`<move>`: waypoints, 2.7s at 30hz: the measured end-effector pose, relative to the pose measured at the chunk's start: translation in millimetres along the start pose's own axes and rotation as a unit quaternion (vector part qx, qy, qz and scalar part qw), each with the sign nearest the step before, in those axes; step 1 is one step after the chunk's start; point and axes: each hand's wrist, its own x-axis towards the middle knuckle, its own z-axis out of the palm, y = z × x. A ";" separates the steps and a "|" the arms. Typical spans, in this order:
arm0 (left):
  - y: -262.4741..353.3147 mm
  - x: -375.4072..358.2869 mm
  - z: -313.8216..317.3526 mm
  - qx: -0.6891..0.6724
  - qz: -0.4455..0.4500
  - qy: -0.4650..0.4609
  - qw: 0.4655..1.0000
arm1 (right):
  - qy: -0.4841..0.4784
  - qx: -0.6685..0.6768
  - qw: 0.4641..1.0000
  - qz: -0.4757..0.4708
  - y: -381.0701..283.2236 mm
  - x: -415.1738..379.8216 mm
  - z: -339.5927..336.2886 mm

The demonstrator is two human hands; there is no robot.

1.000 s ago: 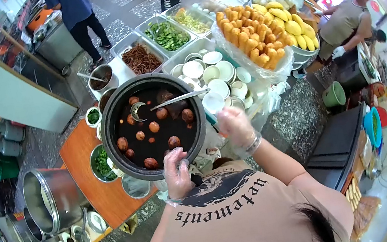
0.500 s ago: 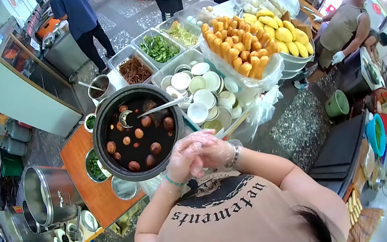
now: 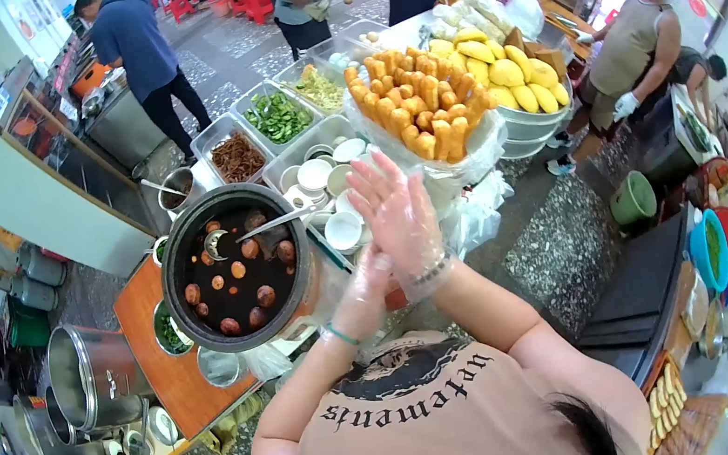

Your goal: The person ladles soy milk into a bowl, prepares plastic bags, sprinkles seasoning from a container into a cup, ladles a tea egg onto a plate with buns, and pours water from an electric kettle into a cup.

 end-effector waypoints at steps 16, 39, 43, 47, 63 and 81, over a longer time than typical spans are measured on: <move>-23.5 6.4 -2.7 0.549 0.067 -0.067 0.831 | 0.128 -0.097 0.986 -0.049 -2.3 10.8 -41.0; -38.0 19.0 32.3 0.568 0.036 -0.212 0.794 | 0.213 -0.055 0.973 -0.070 -46.0 -4.2 -97.5; -48.3 13.6 47.8 0.427 -0.027 -0.194 0.883 | 0.226 -0.063 0.967 -0.100 -86.1 -7.2 -109.6; -44.9 27.3 53.8 -0.010 0.087 -0.025 0.996 | 0.121 0.007 0.992 -0.019 -89.0 -31.6 -98.3; -10.6 34.0 46.5 -0.273 0.219 0.107 0.931 | -0.186 -0.221 0.912 0.291 -20.8 -126.6 -47.6; 15.1 -38.3 -16.9 -0.342 0.209 0.115 0.909 | -0.328 -0.446 0.772 0.312 4.6 -123.8 -13.2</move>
